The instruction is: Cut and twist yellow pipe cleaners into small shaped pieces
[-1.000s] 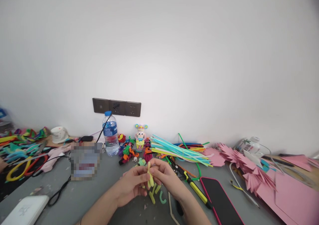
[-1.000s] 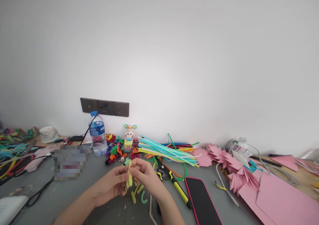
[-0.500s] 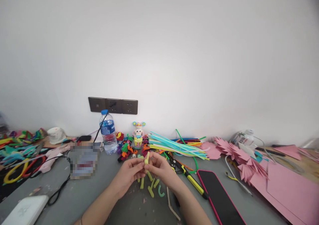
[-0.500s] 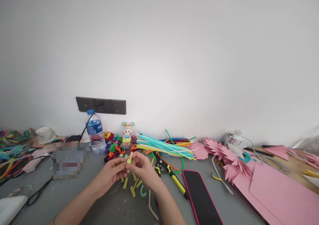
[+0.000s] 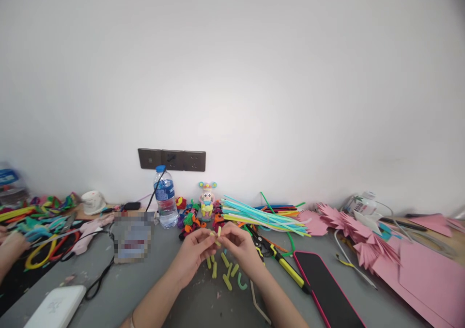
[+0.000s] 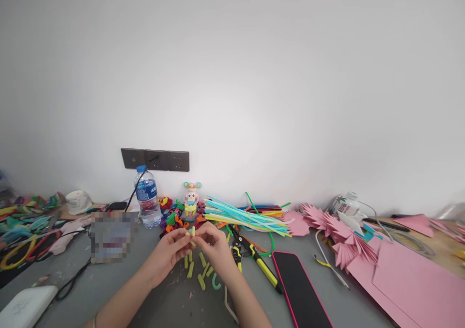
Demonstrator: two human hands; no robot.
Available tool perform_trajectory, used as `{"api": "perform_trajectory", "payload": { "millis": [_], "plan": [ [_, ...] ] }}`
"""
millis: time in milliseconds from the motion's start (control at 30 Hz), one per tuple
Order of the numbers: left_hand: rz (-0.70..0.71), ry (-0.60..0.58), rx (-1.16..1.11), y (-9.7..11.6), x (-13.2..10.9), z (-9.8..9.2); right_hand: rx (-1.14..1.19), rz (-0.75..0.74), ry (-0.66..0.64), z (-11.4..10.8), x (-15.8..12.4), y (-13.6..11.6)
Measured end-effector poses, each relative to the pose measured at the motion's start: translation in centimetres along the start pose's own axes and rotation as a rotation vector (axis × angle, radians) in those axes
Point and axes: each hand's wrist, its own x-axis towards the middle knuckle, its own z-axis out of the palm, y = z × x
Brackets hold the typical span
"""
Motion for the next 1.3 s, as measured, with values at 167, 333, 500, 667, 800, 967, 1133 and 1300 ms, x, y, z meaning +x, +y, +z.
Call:
{"api": "perform_trajectory", "payload": {
  "millis": [167,333,500,667,800,967,1133,1300],
  "plan": [
    [0.07,0.138,-0.129,-0.3,0.6,-0.4,0.015,-0.039,0.008,0.3,-0.1,-0.2],
    [0.16,0.108,-0.17,-0.2,0.4,-0.2,0.05,0.0,-0.105,0.8,-0.6,-0.7],
    [0.192,0.123,-0.113,-0.3,0.0,0.0,-0.014,-0.034,-0.164,0.8,-0.8,-1.4],
    [0.215,0.11,-0.104,-0.1,0.0,0.0,-0.012,-0.069,-0.182,0.8,-0.8,-1.7],
    [0.136,0.039,-0.112,0.1,0.1,-0.1,0.129,-0.009,-0.043,0.6,-0.6,-1.4],
    [0.017,-0.065,-0.02,-0.1,0.0,0.0,0.244,0.063,0.024,0.3,-0.2,-1.1],
    [-0.112,-0.232,0.145,-0.2,-0.4,-0.1,0.225,0.132,0.053,0.5,-0.2,-1.1],
    [-0.085,-0.162,0.139,-0.2,-0.5,0.0,0.212,0.137,0.092,0.3,0.0,-0.6]
  ]
}}
